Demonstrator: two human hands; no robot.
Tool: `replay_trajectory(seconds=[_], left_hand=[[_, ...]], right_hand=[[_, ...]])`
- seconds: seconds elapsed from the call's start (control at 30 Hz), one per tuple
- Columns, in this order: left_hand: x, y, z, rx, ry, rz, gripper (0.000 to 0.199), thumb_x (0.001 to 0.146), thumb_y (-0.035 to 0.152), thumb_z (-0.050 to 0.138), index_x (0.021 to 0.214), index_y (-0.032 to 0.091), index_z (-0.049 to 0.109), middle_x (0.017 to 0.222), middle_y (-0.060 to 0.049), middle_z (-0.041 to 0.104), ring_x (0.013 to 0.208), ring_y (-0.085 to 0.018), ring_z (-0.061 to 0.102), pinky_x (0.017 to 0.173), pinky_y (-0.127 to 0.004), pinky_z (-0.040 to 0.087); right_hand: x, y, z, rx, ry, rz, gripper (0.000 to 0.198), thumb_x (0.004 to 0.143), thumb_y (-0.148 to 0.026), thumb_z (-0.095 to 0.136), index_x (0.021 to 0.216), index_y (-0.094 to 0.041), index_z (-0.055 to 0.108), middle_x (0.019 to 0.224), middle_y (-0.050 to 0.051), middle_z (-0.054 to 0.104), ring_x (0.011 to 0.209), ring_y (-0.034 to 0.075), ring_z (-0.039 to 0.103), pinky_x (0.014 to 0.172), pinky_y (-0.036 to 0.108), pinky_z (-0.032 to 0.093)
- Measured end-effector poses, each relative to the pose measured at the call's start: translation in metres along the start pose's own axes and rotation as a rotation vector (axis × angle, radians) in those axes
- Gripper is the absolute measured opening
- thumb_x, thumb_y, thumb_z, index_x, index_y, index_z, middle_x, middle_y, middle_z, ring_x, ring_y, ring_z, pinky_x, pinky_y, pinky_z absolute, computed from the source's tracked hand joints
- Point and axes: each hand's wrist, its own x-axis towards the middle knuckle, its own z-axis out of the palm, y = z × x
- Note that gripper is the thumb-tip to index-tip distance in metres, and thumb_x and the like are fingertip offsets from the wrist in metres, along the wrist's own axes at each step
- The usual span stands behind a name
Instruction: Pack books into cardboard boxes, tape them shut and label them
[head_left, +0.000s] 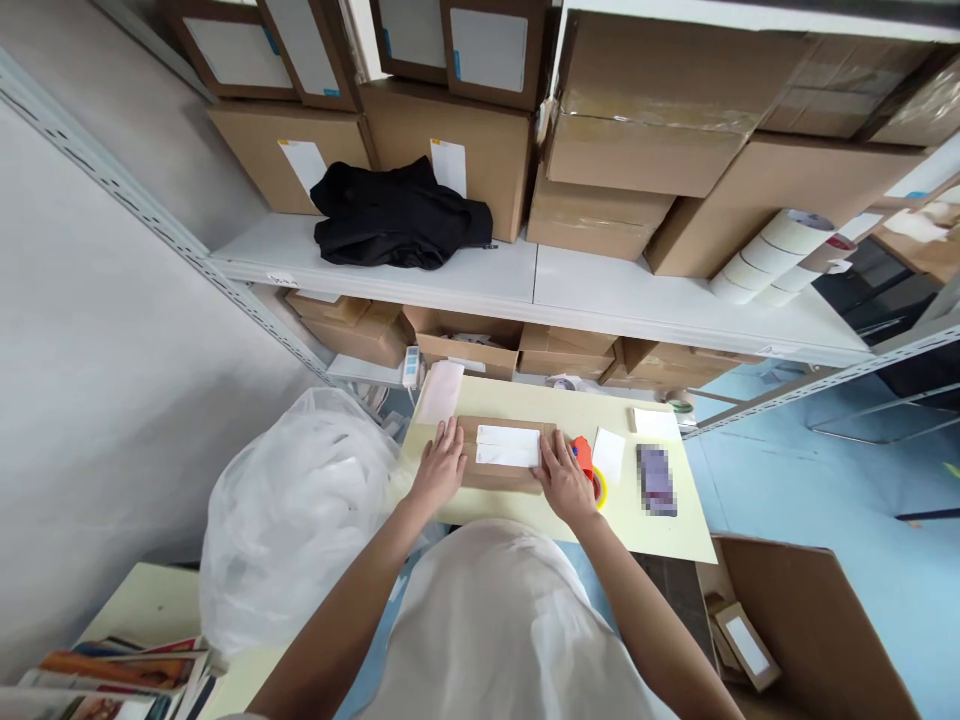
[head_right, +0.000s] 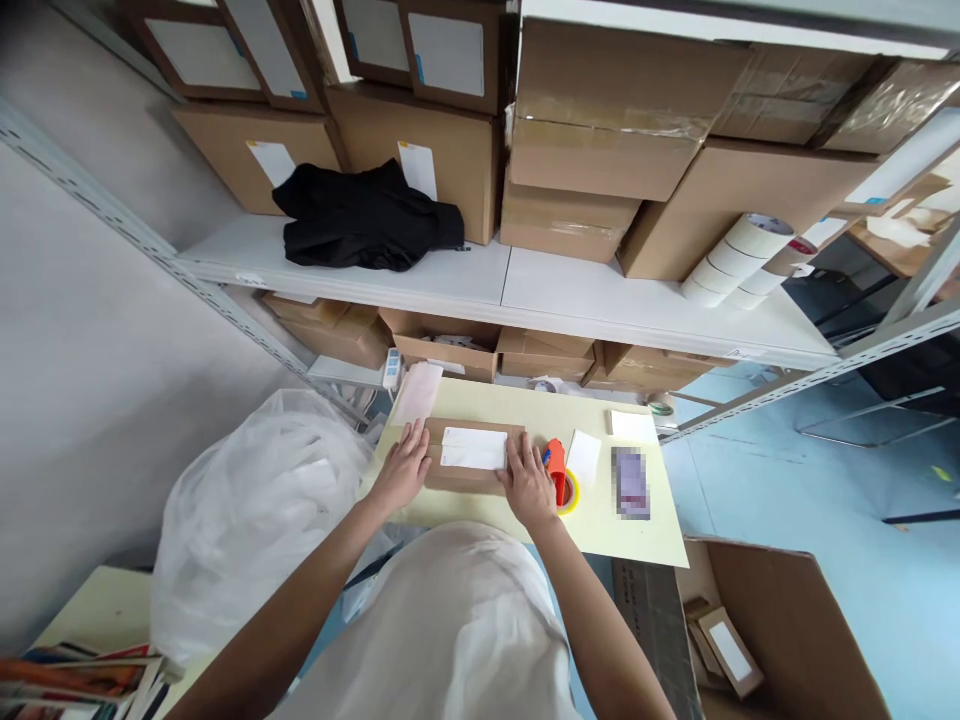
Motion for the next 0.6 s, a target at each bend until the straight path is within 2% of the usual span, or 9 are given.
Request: replay_trajectory(seconds=[0.1,0.17,0.27,0.37,0.43,0.5,0.53,0.6], left_hand=[[0.003,0.011,-0.006,0.162,-0.013,0.058,0.058,0.092,0.029,0.039,0.147,0.012,0.029,0.156,-0.019,0.022,0.145,-0.033,0.014,0.113,-0.059,0.018],[0.006,0.018,-0.007,0.208,-0.038,0.128,0.070,0.089,0.039,0.047,0.149,0.011,0.025,0.156,-0.020,0.019,0.145,-0.035,0.013,0.114,-0.060,0.013],[0.011,0.027,-0.006,0.217,-0.094,0.218,0.090,0.080,0.055,0.056,0.150,0.010,0.021,0.156,-0.022,0.019,0.145,-0.037,0.013,0.114,-0.060,0.009],[0.015,0.031,-0.005,0.192,-0.119,0.240,0.095,0.077,0.058,0.060,0.149,0.010,0.022,0.155,-0.023,0.022,0.144,-0.038,0.018,0.114,-0.060,0.009],[0.016,0.031,-0.006,0.184,-0.120,0.241,0.095,0.076,0.058,0.061,0.149,0.011,0.023,0.154,-0.024,0.022,0.143,-0.039,0.020,0.114,-0.060,0.009],[0.017,0.031,-0.008,0.195,-0.127,0.251,0.095,0.076,0.058,0.061,0.149,0.011,0.024,0.155,-0.023,0.022,0.143,-0.039,0.020,0.114,-0.061,0.007],[0.017,0.031,-0.009,0.205,-0.133,0.254,0.094,0.076,0.059,0.061,0.149,0.012,0.025,0.155,-0.023,0.022,0.143,-0.039,0.020,0.114,-0.061,0.005],[0.018,0.031,-0.010,0.227,-0.147,0.256,0.090,0.079,0.058,0.058,0.149,0.013,0.025,0.155,-0.021,0.023,0.143,-0.038,0.021,0.114,-0.062,0.002]], right_hand=[[-0.005,-0.008,0.004,-0.043,0.014,0.030,0.073,0.089,-0.052,0.047,0.151,-0.025,0.020,0.158,0.012,0.019,0.141,0.039,0.025,0.100,0.056,0.041],[-0.007,-0.011,0.006,-0.033,0.015,0.037,0.079,0.086,-0.056,0.049,0.152,-0.025,0.017,0.159,0.013,0.016,0.142,0.039,0.023,0.100,0.056,0.040],[-0.007,-0.010,0.007,0.040,0.002,0.016,0.082,0.085,-0.058,0.049,0.152,-0.023,0.016,0.159,0.015,0.014,0.143,0.039,0.020,0.101,0.055,0.038],[-0.008,0.006,0.010,0.183,0.018,-0.045,0.081,0.087,-0.057,0.045,0.152,-0.019,0.014,0.158,0.017,0.015,0.144,0.034,0.018,0.105,0.052,0.035],[-0.012,0.024,0.015,0.260,0.119,0.028,0.073,0.090,-0.053,0.039,0.150,-0.016,0.019,0.154,0.018,0.026,0.143,0.031,0.023,0.107,0.050,0.033],[-0.016,0.044,0.021,0.296,0.205,0.204,0.059,0.093,-0.047,0.033,0.141,-0.013,0.036,0.141,0.019,0.045,0.134,0.030,0.038,0.103,0.049,0.037],[-0.018,0.053,0.025,0.294,0.198,0.284,0.052,0.093,-0.045,0.032,0.132,-0.014,0.047,0.131,0.018,0.054,0.127,0.030,0.046,0.099,0.047,0.041],[-0.018,0.068,0.034,0.262,0.097,0.364,0.040,0.092,-0.040,0.035,0.111,-0.015,0.059,0.113,0.016,0.063,0.116,0.029,0.054,0.091,0.044,0.046]])
